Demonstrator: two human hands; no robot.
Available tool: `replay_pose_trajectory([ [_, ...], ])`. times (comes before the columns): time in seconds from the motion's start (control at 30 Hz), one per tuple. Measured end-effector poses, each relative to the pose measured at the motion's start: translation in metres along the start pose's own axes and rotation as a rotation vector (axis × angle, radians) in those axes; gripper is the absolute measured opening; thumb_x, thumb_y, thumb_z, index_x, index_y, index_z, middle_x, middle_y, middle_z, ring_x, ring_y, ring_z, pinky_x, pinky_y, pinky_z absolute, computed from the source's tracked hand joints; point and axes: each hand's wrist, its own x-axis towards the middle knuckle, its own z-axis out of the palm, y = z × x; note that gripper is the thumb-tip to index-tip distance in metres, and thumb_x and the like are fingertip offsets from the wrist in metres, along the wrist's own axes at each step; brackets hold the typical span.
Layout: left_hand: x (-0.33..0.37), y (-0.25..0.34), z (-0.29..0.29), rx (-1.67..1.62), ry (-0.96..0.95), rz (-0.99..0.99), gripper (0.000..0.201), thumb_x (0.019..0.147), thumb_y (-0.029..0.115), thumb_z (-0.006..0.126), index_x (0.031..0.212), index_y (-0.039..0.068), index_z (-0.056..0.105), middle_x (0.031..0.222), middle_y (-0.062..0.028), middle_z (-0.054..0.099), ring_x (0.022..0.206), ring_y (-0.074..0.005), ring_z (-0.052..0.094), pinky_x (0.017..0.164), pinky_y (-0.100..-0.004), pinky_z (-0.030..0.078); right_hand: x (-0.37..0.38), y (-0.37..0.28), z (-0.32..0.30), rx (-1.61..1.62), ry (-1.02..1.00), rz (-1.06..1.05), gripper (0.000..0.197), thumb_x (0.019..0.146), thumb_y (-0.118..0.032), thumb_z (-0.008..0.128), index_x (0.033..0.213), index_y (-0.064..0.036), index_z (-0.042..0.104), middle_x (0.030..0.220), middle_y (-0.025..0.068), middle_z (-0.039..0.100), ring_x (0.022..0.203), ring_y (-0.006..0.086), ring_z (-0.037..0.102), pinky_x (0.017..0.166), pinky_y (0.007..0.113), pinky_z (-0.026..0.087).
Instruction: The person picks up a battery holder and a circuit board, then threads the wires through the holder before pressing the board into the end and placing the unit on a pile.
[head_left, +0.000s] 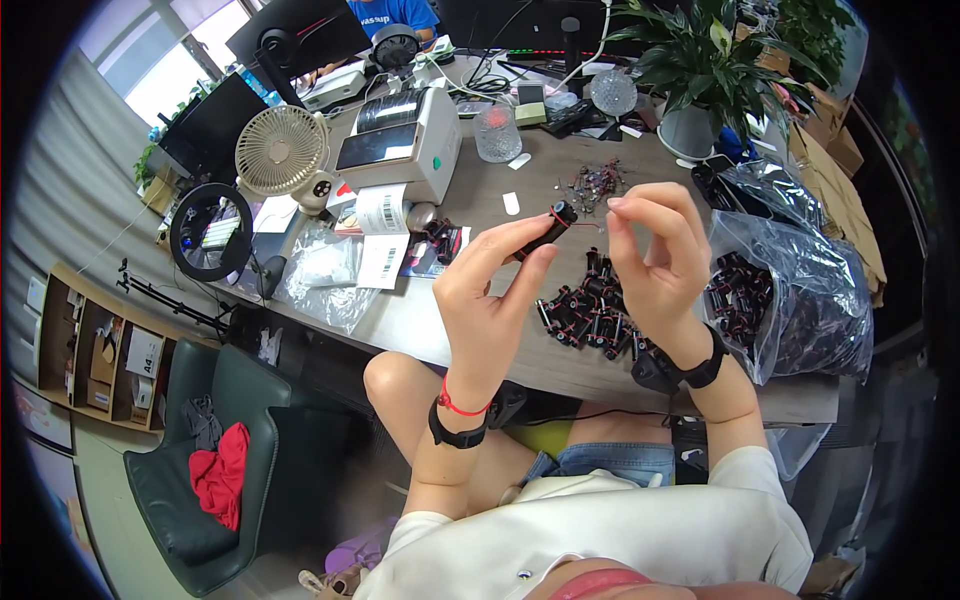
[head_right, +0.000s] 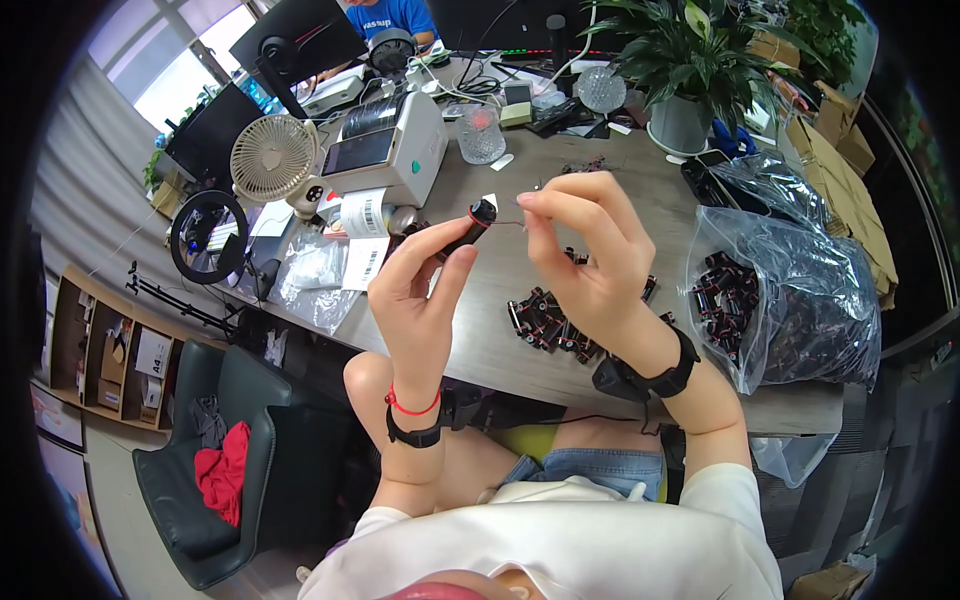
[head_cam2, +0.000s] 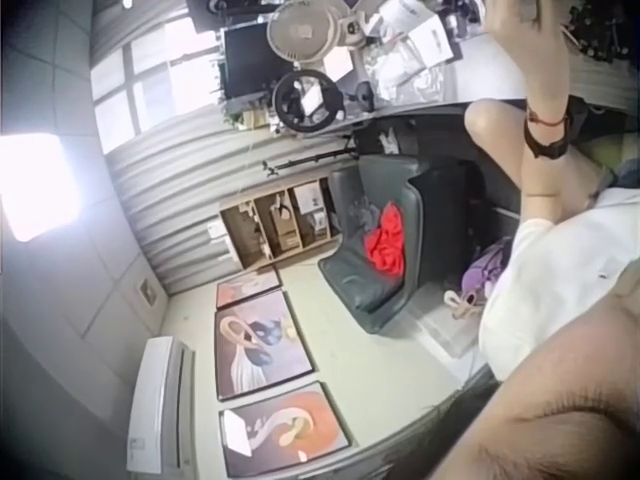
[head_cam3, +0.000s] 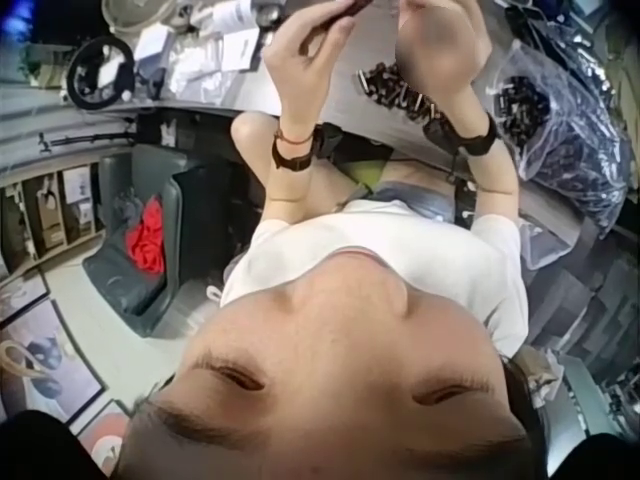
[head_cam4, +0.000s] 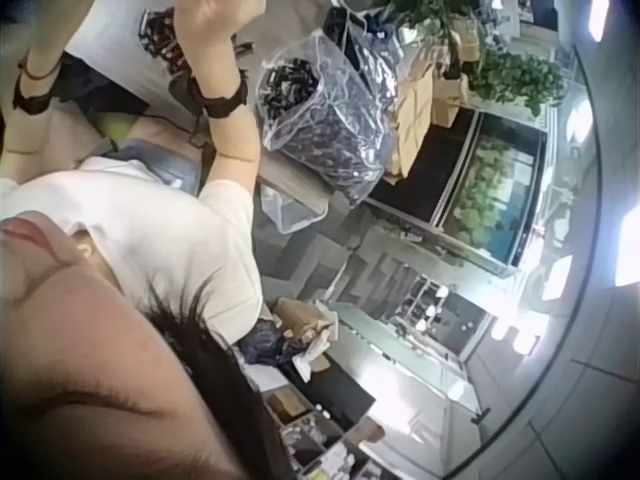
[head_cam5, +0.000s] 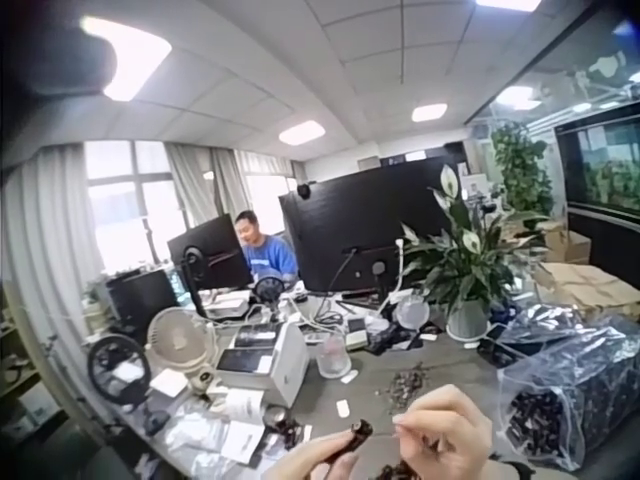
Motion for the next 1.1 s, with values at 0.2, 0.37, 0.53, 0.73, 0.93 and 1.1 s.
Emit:
replay_pose_trajectory([
  [0.2,0.0,0.006,-0.009,-0.017,0.006,-0.063,0.023,0.075,-0.001,0.07,0.097,0.004,0.068,0.094,-0.0086,0.069,0.079,-0.0162,0.064,0.067,-0.0257,0.05,0.009,0.003,-0.013,-0.079,-0.237,-0.071,0.028,0.071,0.011,0.063,0.095,-0.0039,0.065,0.088,0.0094,0.057,0.074,0.019,0.056,0.063,0.026,0.046],
  [0.37,0.005,0.007,-0.015,0.163,-0.041,0.177,0.025,0.071,0.0,0.072,0.096,0.007,0.069,0.092,-0.0079,0.068,0.075,-0.0193,0.063,0.065,-0.0269,0.049,0.016,0.001,-0.019,-0.108,-0.361,-0.158,0.034,0.067,0.012,0.062,0.096,-0.0049,0.065,0.089,0.0089,0.056,0.075,0.0191,0.055,0.062,0.026,0.045],
  [0.53,0.004,0.018,-0.019,0.268,-0.067,0.24,0.029,0.067,-0.006,0.072,0.095,0.003,0.069,0.092,-0.0112,0.069,0.078,-0.0209,0.064,0.069,-0.0273,0.049,0.016,-0.003,-0.018,-0.103,-0.392,-0.134,0.034,0.061,0.007,0.065,0.092,-0.0055,0.066,0.088,0.0069,0.056,0.076,0.0199,0.054,0.065,0.029,0.046],
  [0.73,0.004,0.023,-0.019,0.357,-0.039,0.281,0.026,0.066,-0.004,0.074,0.091,0.004,0.07,0.092,-0.0083,0.069,0.079,-0.0212,0.063,0.068,-0.0284,0.049,0.017,-0.005,-0.02,-0.137,-0.399,-0.131,0.033,0.061,0.006,0.066,0.092,-0.0052,0.066,0.088,0.007,0.056,0.075,0.0204,0.054,0.065,0.029,0.046],
  [0.93,0.004,0.022,-0.018,0.391,-0.024,0.298,0.026,0.066,-0.003,0.074,0.091,0.005,0.071,0.092,-0.0075,0.068,0.079,-0.0214,0.063,0.068,-0.0284,0.05,0.016,-0.003,-0.019,-0.143,-0.385,-0.134,0.033,0.06,0.006,0.066,0.091,-0.0046,0.066,0.087,0.007,0.056,0.075,0.0207,0.054,0.065,0.029,0.046],
  [1.1,0.003,0.023,-0.018,0.412,-0.029,0.294,0.026,0.066,-0.003,0.074,0.091,0.005,0.071,0.093,-0.0076,0.068,0.08,-0.0215,0.063,0.069,-0.0288,0.05,0.016,-0.005,-0.016,-0.144,-0.411,-0.127,0.033,0.061,0.007,0.067,0.092,-0.0044,0.065,0.087,0.0073,0.056,0.075,0.0217,0.054,0.064,0.03,0.046],
])
